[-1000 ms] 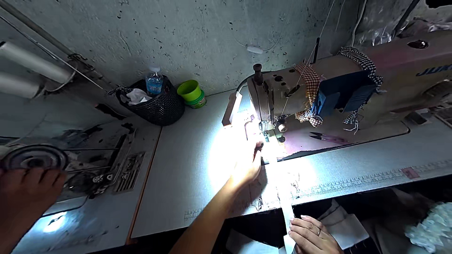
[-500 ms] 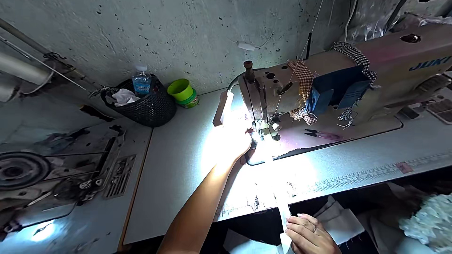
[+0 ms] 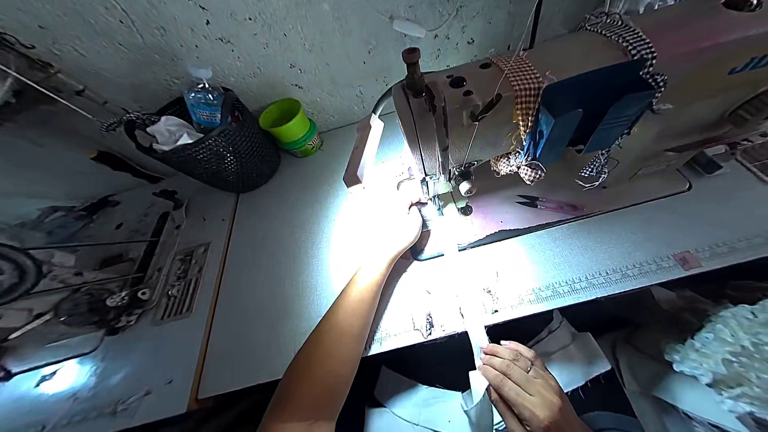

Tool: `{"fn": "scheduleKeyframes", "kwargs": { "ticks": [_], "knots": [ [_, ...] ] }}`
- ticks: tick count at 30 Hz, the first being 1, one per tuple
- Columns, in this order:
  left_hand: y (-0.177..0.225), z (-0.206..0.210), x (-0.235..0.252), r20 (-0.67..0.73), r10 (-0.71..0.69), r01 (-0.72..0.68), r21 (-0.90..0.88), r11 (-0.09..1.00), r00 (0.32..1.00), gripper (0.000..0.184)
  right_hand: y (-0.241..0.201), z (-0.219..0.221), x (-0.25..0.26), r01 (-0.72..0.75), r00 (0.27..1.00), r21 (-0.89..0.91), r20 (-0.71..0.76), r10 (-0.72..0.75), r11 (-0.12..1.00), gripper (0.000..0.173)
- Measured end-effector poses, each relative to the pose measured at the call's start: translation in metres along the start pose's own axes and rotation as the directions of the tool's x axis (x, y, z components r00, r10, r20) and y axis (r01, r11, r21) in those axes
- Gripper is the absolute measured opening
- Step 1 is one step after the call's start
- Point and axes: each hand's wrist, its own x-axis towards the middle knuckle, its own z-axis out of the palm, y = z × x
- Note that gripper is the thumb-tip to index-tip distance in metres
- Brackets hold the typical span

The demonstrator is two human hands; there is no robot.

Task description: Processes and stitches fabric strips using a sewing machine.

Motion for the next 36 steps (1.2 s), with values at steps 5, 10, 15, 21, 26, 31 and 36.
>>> {"fn": "scheduleKeyframes", "kwargs": {
  "ticks": [5,10,15,21,26,31,36],
  "knots": [
    [0.006,-0.007,0.0,0.038,-0.034,0.035,-0.033,0.999,0.999,0.029,0.004,0.012,0.022,-0.052,0.994,0.006,-0.097,0.052,0.999,0.023],
    [-0.013,0.009,0.001,-0.022,0.028,-0.03,-0.11,0.993,0.999,0.033,0.009,0.023,0.05,-0.109,0.987,-0.066,-0.123,0.101,0.992,0.024],
    [0.003,-0.011,0.0,0.056,0.002,-0.001,-0.03,1.0,0.998,0.032,0.017,0.029,0.077,-0.167,0.982,-0.143,-0.117,0.151,0.976,0.025],
    [0.008,-0.009,-0.014,0.085,-0.039,0.05,-0.13,0.99,0.996,0.034,0.025,0.035,0.109,-0.225,0.973,-0.183,-0.093,0.211,0.957,0.022],
    [0.001,-0.005,-0.008,0.073,-0.04,0.052,-0.163,0.985,0.997,0.034,0.037,0.049,0.131,-0.243,0.968,-0.235,-0.118,0.22,0.941,0.017],
    [0.0,-0.005,-0.005,0.08,-0.052,0.063,-0.138,0.988,0.995,0.034,0.044,0.056,0.148,-0.261,0.964,-0.228,-0.117,0.24,0.938,0.018],
    [0.002,-0.009,-0.002,0.129,-0.043,0.06,-0.125,0.99,0.991,0.031,0.05,0.057,0.156,-0.268,0.961,-0.223,-0.126,0.245,0.937,0.019]
  ]
}}
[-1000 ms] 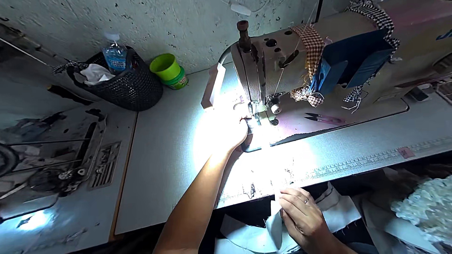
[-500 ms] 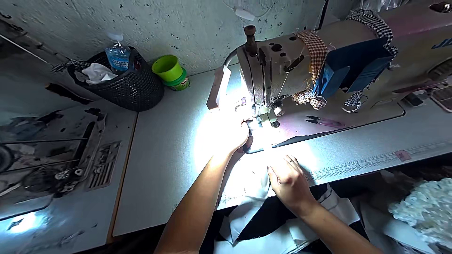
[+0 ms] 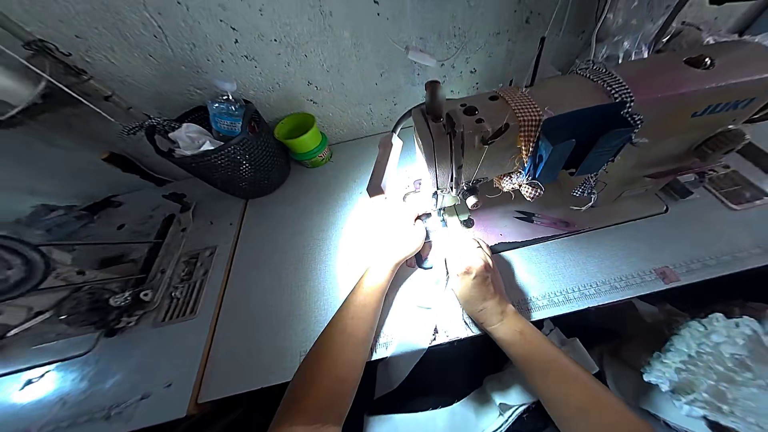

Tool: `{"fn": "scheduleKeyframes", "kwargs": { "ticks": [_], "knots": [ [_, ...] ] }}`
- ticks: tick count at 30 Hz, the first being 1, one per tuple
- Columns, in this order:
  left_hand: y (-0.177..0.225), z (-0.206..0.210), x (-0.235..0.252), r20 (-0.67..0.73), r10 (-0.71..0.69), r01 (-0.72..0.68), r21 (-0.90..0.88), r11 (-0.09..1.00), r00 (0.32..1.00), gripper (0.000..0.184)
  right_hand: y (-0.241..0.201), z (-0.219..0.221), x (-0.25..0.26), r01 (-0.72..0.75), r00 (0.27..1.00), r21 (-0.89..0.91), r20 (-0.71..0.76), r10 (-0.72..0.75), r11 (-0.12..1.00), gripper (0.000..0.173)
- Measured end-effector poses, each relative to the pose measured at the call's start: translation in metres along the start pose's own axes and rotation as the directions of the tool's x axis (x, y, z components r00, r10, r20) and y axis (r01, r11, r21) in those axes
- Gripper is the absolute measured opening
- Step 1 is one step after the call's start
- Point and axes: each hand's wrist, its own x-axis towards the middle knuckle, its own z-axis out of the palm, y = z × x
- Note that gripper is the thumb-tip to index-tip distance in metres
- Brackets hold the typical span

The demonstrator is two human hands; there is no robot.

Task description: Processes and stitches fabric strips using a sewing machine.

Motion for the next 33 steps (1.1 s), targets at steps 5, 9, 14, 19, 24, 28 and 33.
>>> {"fn": "scheduleKeyframes", "kwargs": {
  "ticks": [5,9,14,19,24,28,33],
  "knots": [
    [0.026,0.004,-0.053,0.116,-0.208,0.217,-0.067,0.974,0.971,0.047,0.001,-0.022,-0.017,-0.082,0.991,0.1,0.111,0.07,0.992,0.025],
    [0.056,0.02,-0.145,0.002,-0.194,0.194,-0.008,0.981,0.981,0.042,-0.011,-0.06,-0.066,-0.138,0.99,0.302,0.051,0.128,0.943,0.027],
    [0.084,0.034,-0.213,0.063,-0.213,0.208,-0.596,0.776,0.975,0.03,-0.024,-0.092,-0.098,-0.534,0.845,0.679,0.42,0.33,0.503,0.026],
    [0.107,0.043,-0.248,0.253,-0.165,0.301,-0.739,0.602,0.953,0.022,-0.027,-0.097,-0.094,-0.716,0.648,0.696,0.637,0.417,0.049,0.008],
    [0.097,0.065,-0.257,-0.073,-0.242,0.175,-0.497,0.85,0.968,0.019,-0.022,-0.089,-0.132,-0.724,0.668,0.651,0.583,0.462,0.226,0.01],
    [0.095,0.079,-0.264,-0.285,0.008,-0.076,-0.227,0.971,0.958,0.009,-0.019,-0.095,-0.15,-0.749,0.66,0.584,0.623,0.419,0.312,0.016],
    [0.095,0.083,-0.263,-0.295,0.021,-0.082,-0.197,0.977,0.955,0.019,-0.012,-0.098,-0.148,-0.796,0.602,0.564,0.7,0.384,0.221,0.019]
  ]
}}
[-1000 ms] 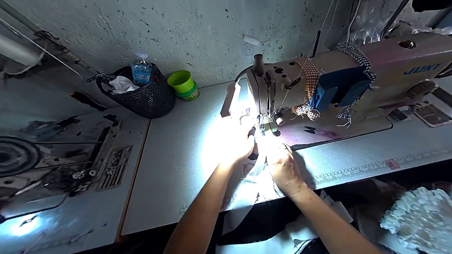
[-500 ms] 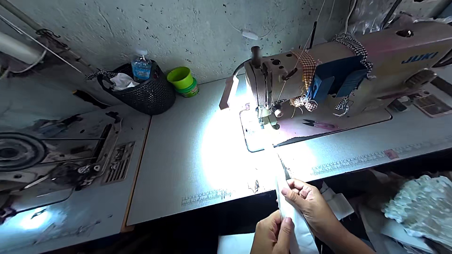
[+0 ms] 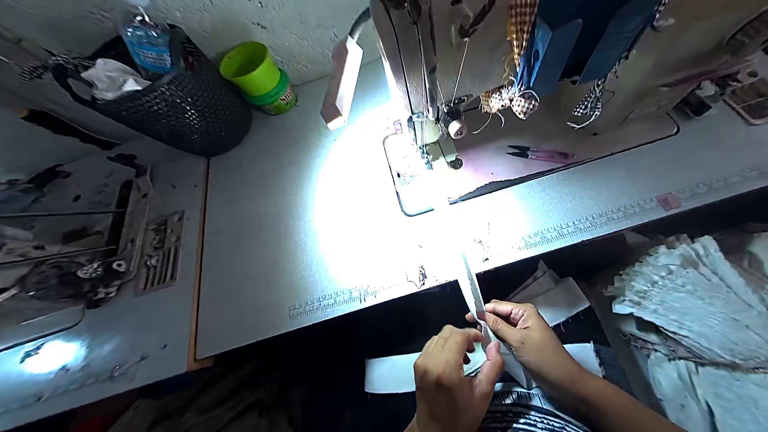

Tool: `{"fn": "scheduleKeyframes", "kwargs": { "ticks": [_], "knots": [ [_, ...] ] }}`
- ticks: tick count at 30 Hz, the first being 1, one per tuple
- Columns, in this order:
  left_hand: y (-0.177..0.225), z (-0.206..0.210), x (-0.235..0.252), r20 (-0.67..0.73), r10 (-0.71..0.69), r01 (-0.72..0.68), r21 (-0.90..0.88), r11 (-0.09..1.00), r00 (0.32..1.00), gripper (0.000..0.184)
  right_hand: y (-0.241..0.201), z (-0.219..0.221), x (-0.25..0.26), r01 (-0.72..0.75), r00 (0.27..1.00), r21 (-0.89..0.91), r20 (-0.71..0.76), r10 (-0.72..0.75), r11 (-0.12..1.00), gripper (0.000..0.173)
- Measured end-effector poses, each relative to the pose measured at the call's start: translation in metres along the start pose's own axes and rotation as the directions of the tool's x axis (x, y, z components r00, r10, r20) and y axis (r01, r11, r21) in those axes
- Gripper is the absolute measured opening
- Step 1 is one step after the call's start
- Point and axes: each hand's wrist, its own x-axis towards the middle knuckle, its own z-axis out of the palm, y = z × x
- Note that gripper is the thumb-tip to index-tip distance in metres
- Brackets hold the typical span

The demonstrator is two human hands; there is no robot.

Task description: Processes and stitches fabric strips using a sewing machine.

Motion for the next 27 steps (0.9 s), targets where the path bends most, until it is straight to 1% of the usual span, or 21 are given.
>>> {"fn": "scheduleKeyframes", "kwargs": {
  "ticks": [2,3,5,6,7,9,10,11,12,13,14,15,16,18,20,23,27],
  "knots": [
    [-0.0013,-0.0006,0.0025,0.01,-0.033,0.034,-0.028,0.999,0.999,0.032,-0.0002,0.0002,0.0013,0.002,1.0,0.031,0.007,-0.002,1.0,0.016],
    [-0.0023,0.0001,0.0015,0.033,-0.05,0.052,-0.043,0.998,0.998,0.031,0.0002,0.0003,0.0012,0.002,1.0,0.046,0.012,-0.003,0.999,0.014],
    [-0.0028,0.0018,-0.0013,0.071,-0.078,0.084,-0.099,0.992,0.994,0.015,0.0004,-0.0004,0.0014,-0.005,1.0,0.074,0.024,0.003,0.997,0.009],
    [-0.0016,0.002,-0.0016,0.066,-0.093,0.101,-0.137,0.985,0.994,0.012,0.0009,-0.0002,0.0024,0.004,1.0,0.074,0.015,-0.005,0.997,0.006],
    [0.0002,0.0013,-0.0012,0.059,-0.121,0.13,-0.185,0.974,0.991,0.02,0.0022,-0.0002,0.0033,0.021,1.0,0.07,-0.003,-0.021,0.997,0.004],
    [0.0032,-0.0024,0.0,0.104,-0.248,0.268,-0.279,0.922,0.963,0.052,0.0053,-0.0001,0.0023,0.06,0.997,0.067,-0.044,-0.057,0.996,0.003],
    [0.0033,-0.0036,0.0005,0.143,-0.324,0.354,-0.325,0.877,0.935,0.056,0.0058,0.0001,0.0014,0.07,0.996,0.065,-0.062,-0.066,0.995,0.004],
    [0.0024,-0.0039,0.0,0.169,-0.373,0.41,-0.352,0.841,0.912,0.045,0.0057,0.0006,0.0009,0.074,0.995,0.067,-0.076,-0.068,0.995,0.004],
    [0.0008,-0.0036,-0.0015,0.175,-0.385,0.423,-0.35,0.836,0.906,0.027,0.006,0.0008,0.0005,0.076,0.994,0.075,-0.085,-0.069,0.994,0.006],
    [-0.0005,-0.0033,-0.0034,0.164,-0.357,0.392,-0.309,0.867,0.919,0.012,0.0066,0.001,0.0003,0.079,0.993,0.085,-0.093,-0.071,0.993,0.007],
    [-0.0019,-0.0033,-0.0053,0.144,-0.294,0.321,-0.229,0.919,0.945,0.006,0.007,0.0014,0.0001,0.084,0.992,0.091,-0.103,-0.075,0.992,0.008],
    [-0.0028,-0.0035,-0.0066,0.128,-0.207,0.222,-0.109,0.969,0.97,0.006,0.0075,0.002,-0.0006,0.091,0.991,0.089,-0.11,-0.081,0.992,0.008],
    [-0.0025,-0.0036,-0.0068,0.121,-0.122,0.12,0.027,0.992,0.985,0.007,0.0076,0.0027,-0.0017,0.099,0.99,0.071,-0.112,-0.09,0.993,0.007],
    [0.0013,-0.0027,-0.0052,0.128,0.008,-0.041,0.26,0.965,0.992,0.012,0.0062,0.0037,-0.0037,0.105,0.991,0.014,-0.086,-0.103,0.994,0.007],
    [0.0057,-0.0017,-0.0033,0.184,0.081,-0.149,0.394,0.907,0.98,0.017,0.0042,0.0047,-0.0048,0.102,0.994,-0.003,-0.048,-0.102,0.995,0.011],
    [0.0066,0.0001,-0.0001,0.267,0.116,-0.231,0.454,0.86,0.957,0.02,0.0007,0.0036,-0.006,0.108,0.994,0.009,-0.007,-0.108,0.994,0.015],
    [0.0055,-0.0002,0.0012,0.323,0.126,-0.265,0.434,0.861,0.938,0.02,-0.0014,-0.0006,-0.0056,0.087,0.996,0.04,0.022,-0.088,0.995,0.02]
  ]
}}
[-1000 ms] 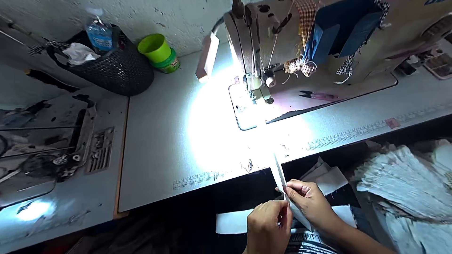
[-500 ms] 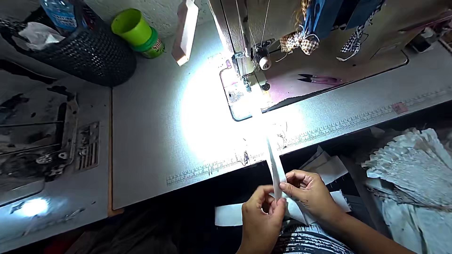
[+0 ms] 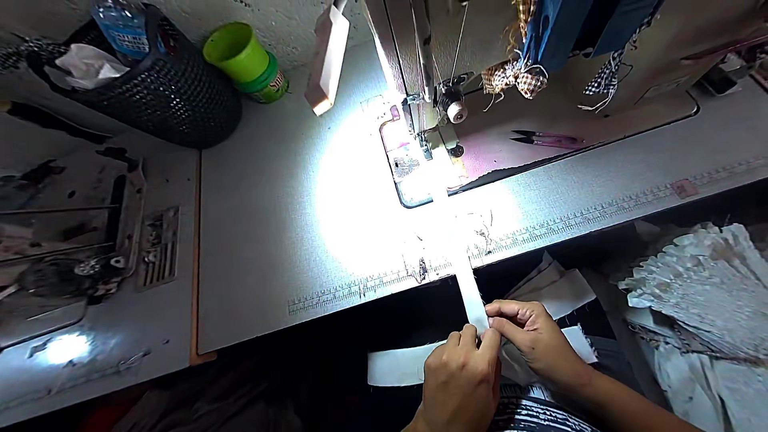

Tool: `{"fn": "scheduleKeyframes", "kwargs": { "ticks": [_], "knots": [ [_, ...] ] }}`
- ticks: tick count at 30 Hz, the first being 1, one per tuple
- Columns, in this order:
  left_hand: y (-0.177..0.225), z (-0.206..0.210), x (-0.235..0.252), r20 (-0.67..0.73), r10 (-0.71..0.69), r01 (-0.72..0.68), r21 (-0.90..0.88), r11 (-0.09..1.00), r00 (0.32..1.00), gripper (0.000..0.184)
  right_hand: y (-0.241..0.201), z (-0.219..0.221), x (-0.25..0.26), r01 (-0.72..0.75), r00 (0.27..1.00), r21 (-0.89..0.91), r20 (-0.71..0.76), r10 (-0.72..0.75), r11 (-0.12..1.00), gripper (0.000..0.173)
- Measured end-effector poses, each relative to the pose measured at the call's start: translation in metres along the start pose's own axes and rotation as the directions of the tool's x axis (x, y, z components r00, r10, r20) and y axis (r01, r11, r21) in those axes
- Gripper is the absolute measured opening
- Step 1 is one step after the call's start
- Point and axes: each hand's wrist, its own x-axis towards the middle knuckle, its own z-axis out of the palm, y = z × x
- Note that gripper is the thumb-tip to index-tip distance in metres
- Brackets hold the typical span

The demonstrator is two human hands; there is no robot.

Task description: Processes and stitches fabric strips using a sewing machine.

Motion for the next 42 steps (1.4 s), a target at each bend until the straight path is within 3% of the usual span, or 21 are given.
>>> {"fn": "scheduleKeyframes", "kwargs": {
  "ticks": [4,6,9,12,14,15,16,17,19,20,22,25,27,30,32,34,37,39,42],
  "knots": [
    [-0.003,0.0,0.0,-0.007,-0.015,0.014,-0.051,0.999,1.0,0.021,0.001,-0.001,0.004,0.028,0.999,-0.015,-0.025,-0.028,0.999,0.012],
    [-0.008,0.001,-0.001,-0.006,-0.135,0.129,-0.257,0.958,0.991,0.024,0.005,-0.002,0.006,0.008,0.999,-0.043,-0.05,-0.01,0.999,0.01],
    [-0.02,0.007,0.007,0.119,-0.369,0.351,-0.662,0.662,0.922,0.022,0.007,-0.001,0.006,-0.038,0.994,-0.035,-0.1,0.034,0.999,0.01],
    [-0.025,0.019,0.018,0.242,-0.47,0.403,-0.872,0.279,0.849,0.013,0.01,0.003,0.004,-0.05,0.994,-0.036,-0.102,0.046,0.998,0.012],
    [-0.026,0.029,0.022,0.219,-0.501,0.378,-0.894,0.24,0.837,0.008,0.013,0.001,0.007,-0.037,0.995,-0.105,-0.097,0.026,0.994,0.013],
    [-0.027,0.032,0.024,0.21,-0.505,0.373,-0.894,0.246,0.837,0.009,0.014,-0.002,0.008,0.03,0.994,-0.199,-0.101,-0.051,0.98,0.014],
    [-0.028,0.033,0.025,0.219,-0.507,0.381,-0.893,0.24,0.834,0.009,0.018,-0.006,0.009,0.153,0.975,-0.339,-0.103,-0.199,0.928,0.015],
    [-0.028,0.032,0.025,0.247,-0.506,0.4,-0.89,0.218,0.826,0.01,0.021,-0.01,0.01,0.3,0.919,-0.505,-0.074,-0.388,0.809,0.017],
    [-0.028,0.029,0.025,0.32,-0.499,0.435,-0.891,0.132,0.806,0.01,0.023,-0.021,0.018,0.504,0.769,-0.721,0.124,-0.627,0.476,0.025],
    [-0.028,0.027,0.025,0.347,-0.493,0.442,-0.893,0.086,0.798,0.009,0.022,-0.026,0.024,0.569,0.713,-0.751,0.249,-0.655,0.334,0.029],
    [-0.026,0.024,0.026,0.409,-0.488,0.461,-0.887,-0.014,0.771,0.01,0.025,-0.032,0.035,0.681,0.603,-0.715,0.424,-0.676,0.158,0.03],
    [-0.027,0.013,0.024,0.539,-0.43,0.507,-0.839,-0.197,0.724,0.017,0.027,-0.034,0.046,0.759,0.502,-0.645,0.49,-0.713,0.092,0.023],
    [-0.032,0.003,0.02,0.525,-0.387,0.516,-0.846,-0.136,0.758,0.02,0.024,-0.033,0.047,0.778,0.476,-0.622,0.493,-0.728,0.088,0.021],
    [-0.047,-0.013,0.028,0.228,-0.345,0.348,-0.872,0.343,0.911,0.018,0.021,-0.029,0.043,0.774,0.476,-0.623,0.458,-0.751,0.111,0.021],
    [-0.062,-0.03,0.056,0.036,-0.307,0.226,-0.759,0.61,0.951,0.023,0.021,-0.026,0.04,0.77,0.477,-0.626,0.433,-0.765,0.125,0.021],
    [-0.081,-0.039,0.097,-0.082,-0.272,0.174,-0.589,0.789,0.959,0.028,0.021,-0.024,0.039,0.765,0.477,-0.631,0.415,-0.775,0.132,0.02],
    [-0.119,-0.029,0.16,-0.023,-0.26,0.218,-0.476,0.852,0.965,0.037,0.025,-0.023,0.04,0.752,0.48,-0.644,0.388,-0.787,0.141,0.02],
    [-0.144,-0.015,0.192,-0.064,-0.186,0.141,-0.432,0.891,0.98,0.041,0.025,-0.022,0.04,0.738,0.501,-0.656,0.373,-0.781,0.16,0.02],
    [-0.156,-0.016,0.217,-0.078,-0.173,0.141,-0.313,0.939,0.982,0.032,0.021,-0.019,0.036,0.712,0.554,-0.671,0.354,-0.753,0.208,0.018]
  ]
}}
